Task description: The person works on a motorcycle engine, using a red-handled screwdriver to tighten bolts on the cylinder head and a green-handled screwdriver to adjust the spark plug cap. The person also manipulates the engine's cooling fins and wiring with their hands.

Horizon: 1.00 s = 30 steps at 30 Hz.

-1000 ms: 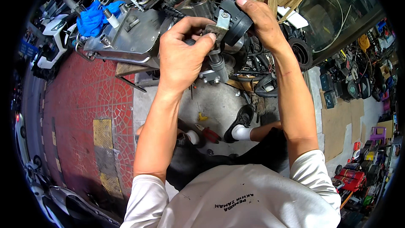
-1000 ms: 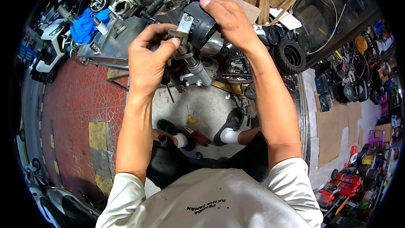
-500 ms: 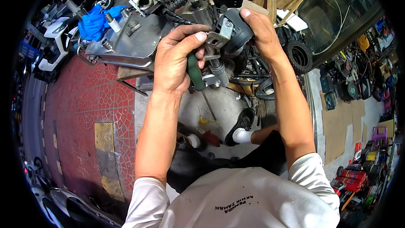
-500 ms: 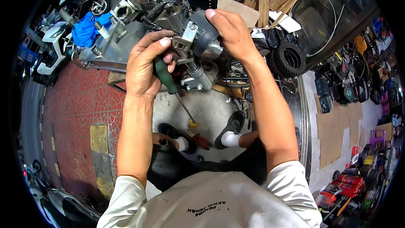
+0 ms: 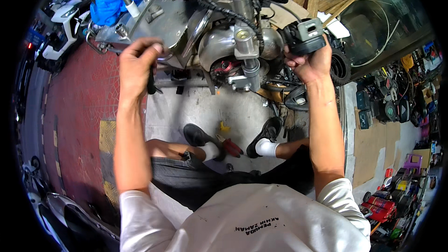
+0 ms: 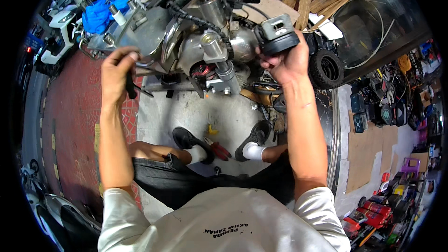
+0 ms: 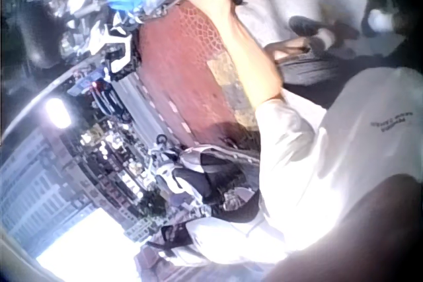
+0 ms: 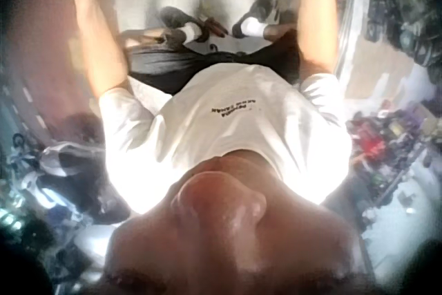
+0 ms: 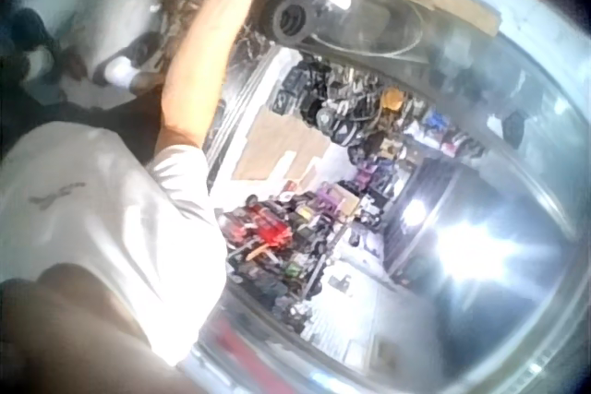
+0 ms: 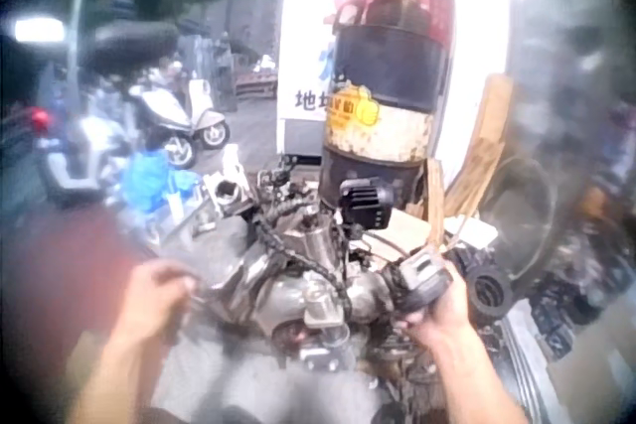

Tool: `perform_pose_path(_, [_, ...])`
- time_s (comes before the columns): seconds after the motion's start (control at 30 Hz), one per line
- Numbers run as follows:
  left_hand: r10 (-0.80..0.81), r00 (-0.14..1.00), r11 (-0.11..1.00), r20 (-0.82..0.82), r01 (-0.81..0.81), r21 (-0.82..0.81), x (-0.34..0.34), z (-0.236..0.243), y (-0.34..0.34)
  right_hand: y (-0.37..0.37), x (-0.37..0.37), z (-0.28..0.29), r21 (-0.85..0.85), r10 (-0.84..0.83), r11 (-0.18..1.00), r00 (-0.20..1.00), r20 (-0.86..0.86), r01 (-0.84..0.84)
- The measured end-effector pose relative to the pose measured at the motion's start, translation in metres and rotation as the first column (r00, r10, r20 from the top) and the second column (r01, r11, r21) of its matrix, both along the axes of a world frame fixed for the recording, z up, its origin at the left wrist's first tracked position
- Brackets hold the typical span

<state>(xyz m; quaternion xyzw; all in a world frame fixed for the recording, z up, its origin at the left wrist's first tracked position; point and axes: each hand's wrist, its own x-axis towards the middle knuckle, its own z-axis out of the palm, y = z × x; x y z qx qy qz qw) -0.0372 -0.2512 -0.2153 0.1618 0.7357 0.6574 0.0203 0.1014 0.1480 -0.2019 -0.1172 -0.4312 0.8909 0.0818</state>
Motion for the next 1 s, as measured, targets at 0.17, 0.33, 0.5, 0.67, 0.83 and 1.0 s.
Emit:
perform_pose_path(0.17, [-0.269,0.96,0.739,0.072,0.254,-0.625,-0.023,-0.146,-0.058,0.005,0.007,-0.014,0.027,-0.148,0.989,0.971,0.19,0.145])
perform_pose_path(0.33, [0.061,0.983,0.598,0.171,0.101,-0.795,-0.041,-0.328,-0.085,-0.002,0.011,-0.032,0.036,-0.064,0.998,0.98,0.19,0.058])
perform_pose_path(0.5, [0.24,0.961,0.415,0.136,0.025,-0.909,-0.061,-0.445,-0.066,-0.005,0.016,-0.043,-0.01,-0.27,0.959,0.922,0.277,0.284])
perform_pose_path(0.67, [0.211,0.961,0.379,0.179,0.088,-0.921,-0.067,-0.494,-0.038,-0.014,0.015,-0.04,0.161,-0.437,0.899,0.848,0.299,0.406])
perform_pose_path(0.83, [0.226,0.966,0.433,0.129,0.019,-0.901,-0.047,-0.505,-0.038,-0.027,0.006,-0.026,0.16,-0.359,0.931,0.903,0.236,0.329])
perform_pose_path(1.0, [0.132,0.987,0.42,0.089,0.026,-0.907,-0.002,-0.507,-0.057,-0.021,0.003,-0.021,0.001,-0.112,0.993,0.973,0.201,0.114])
